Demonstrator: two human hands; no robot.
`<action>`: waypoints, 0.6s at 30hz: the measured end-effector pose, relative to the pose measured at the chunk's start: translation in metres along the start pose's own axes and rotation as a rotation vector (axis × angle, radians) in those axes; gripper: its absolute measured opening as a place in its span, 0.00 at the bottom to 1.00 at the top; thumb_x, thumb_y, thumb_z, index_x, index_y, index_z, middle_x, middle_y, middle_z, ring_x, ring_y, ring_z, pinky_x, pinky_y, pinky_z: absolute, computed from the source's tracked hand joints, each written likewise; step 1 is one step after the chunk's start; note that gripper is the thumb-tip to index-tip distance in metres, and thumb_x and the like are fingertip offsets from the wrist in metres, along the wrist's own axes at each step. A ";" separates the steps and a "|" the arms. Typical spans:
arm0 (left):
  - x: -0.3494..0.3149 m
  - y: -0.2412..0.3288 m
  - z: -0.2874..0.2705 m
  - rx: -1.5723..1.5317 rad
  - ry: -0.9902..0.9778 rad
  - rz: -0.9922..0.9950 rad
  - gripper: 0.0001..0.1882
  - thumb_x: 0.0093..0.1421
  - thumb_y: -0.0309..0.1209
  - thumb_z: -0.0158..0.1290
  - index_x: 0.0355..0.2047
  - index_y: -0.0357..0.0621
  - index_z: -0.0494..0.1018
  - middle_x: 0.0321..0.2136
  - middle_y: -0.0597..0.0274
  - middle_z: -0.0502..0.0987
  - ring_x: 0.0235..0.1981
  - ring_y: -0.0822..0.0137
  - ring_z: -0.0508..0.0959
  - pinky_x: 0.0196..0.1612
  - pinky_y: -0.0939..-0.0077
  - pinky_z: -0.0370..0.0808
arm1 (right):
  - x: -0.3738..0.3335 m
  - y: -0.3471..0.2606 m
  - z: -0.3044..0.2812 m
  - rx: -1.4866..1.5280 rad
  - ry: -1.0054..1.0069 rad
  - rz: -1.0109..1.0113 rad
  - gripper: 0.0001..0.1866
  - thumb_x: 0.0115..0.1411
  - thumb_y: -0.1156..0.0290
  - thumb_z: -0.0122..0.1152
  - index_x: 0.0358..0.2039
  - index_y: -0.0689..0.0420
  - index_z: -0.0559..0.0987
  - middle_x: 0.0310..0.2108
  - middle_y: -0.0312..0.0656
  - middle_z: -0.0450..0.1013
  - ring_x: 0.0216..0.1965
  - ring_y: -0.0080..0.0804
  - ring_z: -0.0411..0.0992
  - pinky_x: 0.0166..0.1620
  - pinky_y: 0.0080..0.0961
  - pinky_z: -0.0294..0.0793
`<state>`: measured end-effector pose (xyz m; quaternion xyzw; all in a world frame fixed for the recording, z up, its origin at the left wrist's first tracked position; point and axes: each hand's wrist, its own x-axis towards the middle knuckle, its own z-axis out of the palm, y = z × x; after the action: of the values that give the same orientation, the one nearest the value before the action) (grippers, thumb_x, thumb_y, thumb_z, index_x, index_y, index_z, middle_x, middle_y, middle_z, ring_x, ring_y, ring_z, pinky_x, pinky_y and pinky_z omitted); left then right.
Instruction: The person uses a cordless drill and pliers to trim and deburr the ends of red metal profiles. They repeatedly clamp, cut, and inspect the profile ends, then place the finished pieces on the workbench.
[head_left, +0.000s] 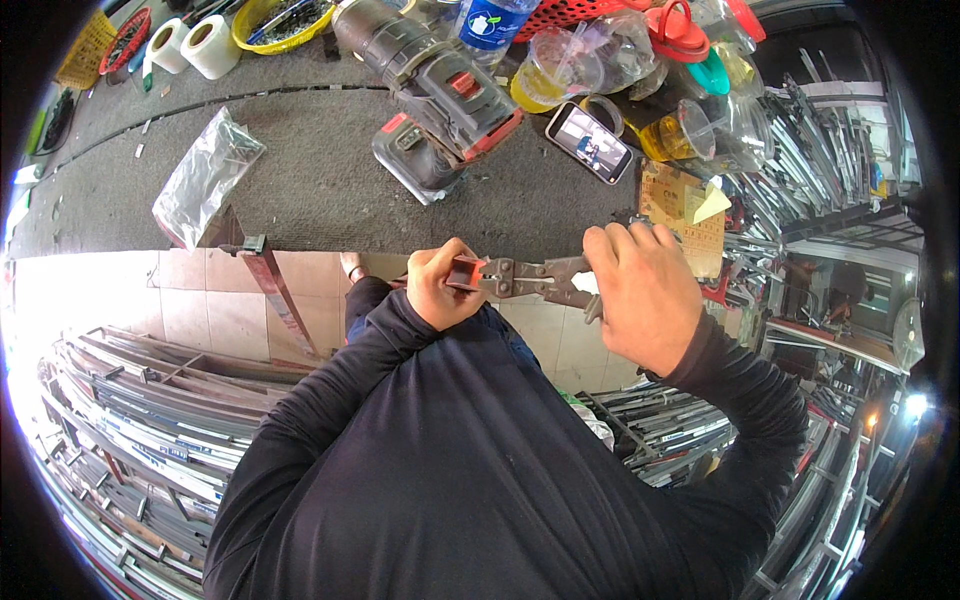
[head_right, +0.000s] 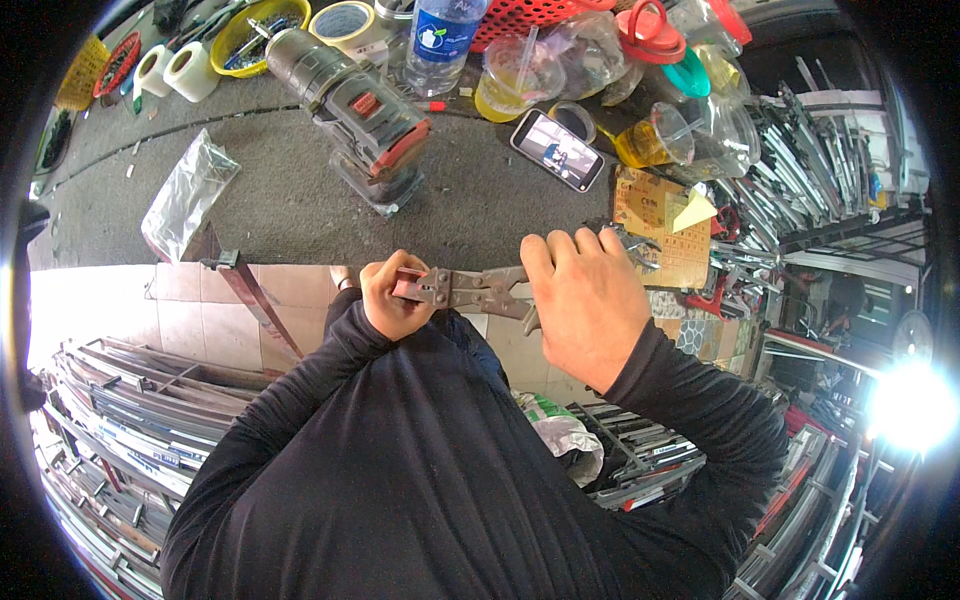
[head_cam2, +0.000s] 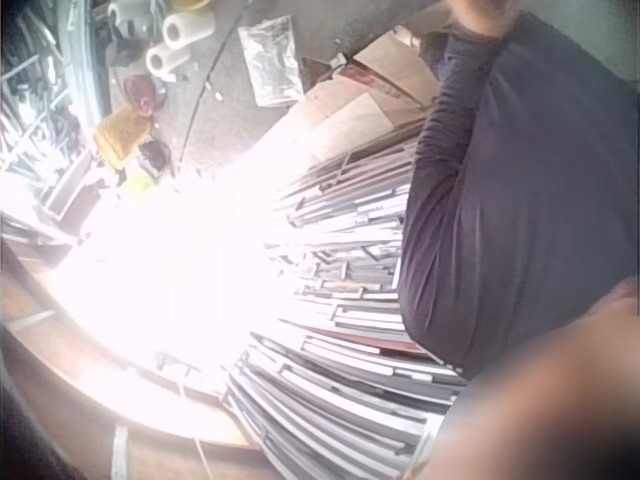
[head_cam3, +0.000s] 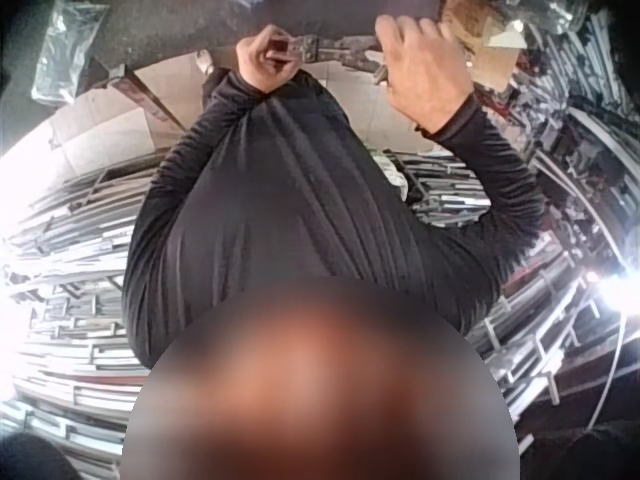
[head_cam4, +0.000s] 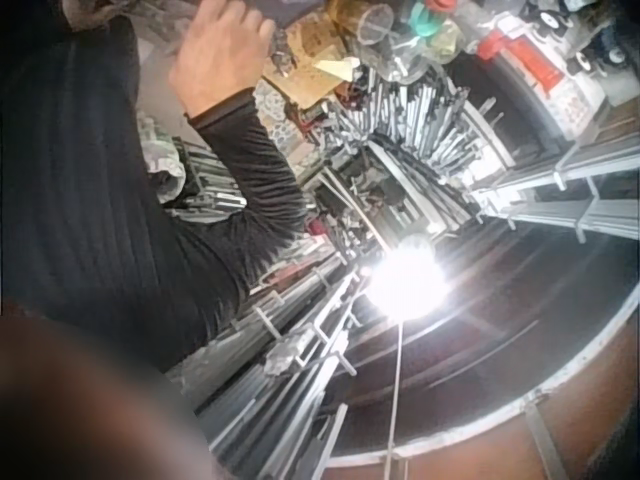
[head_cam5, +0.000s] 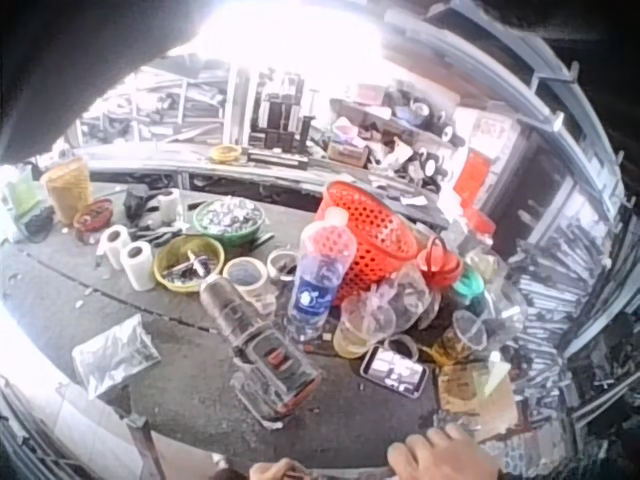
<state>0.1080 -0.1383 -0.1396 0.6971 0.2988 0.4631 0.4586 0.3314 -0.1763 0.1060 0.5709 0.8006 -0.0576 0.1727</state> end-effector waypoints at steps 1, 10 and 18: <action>0.000 -0.001 0.000 -0.007 0.000 0.005 0.16 0.49 0.25 0.70 0.34 0.40 0.75 0.21 0.56 0.79 0.21 0.56 0.84 0.28 0.69 0.79 | 0.001 0.000 -0.002 -0.010 -0.010 0.000 0.23 0.51 0.72 0.71 0.48 0.60 0.75 0.40 0.46 0.77 0.45 0.46 0.77 0.52 0.43 0.70; 0.000 -0.007 0.001 -0.025 0.004 0.050 0.16 0.50 0.26 0.71 0.34 0.41 0.75 0.21 0.58 0.78 0.20 0.60 0.84 0.27 0.70 0.78 | 0.005 -0.002 -0.014 -0.069 -0.032 -0.015 0.21 0.54 0.71 0.70 0.48 0.59 0.76 0.38 0.45 0.78 0.44 0.44 0.78 0.52 0.42 0.69; 0.001 -0.001 0.000 -0.022 -0.027 0.013 0.16 0.49 0.25 0.71 0.35 0.41 0.75 0.21 0.59 0.78 0.19 0.60 0.83 0.27 0.71 0.78 | 0.011 -0.005 -0.026 -0.158 -0.057 -0.023 0.14 0.59 0.70 0.67 0.44 0.56 0.76 0.38 0.44 0.79 0.44 0.42 0.78 0.51 0.41 0.69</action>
<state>0.1081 -0.1367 -0.1402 0.7001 0.2830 0.4597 0.4673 0.3182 -0.1604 0.1260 0.5446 0.8037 -0.0126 0.2393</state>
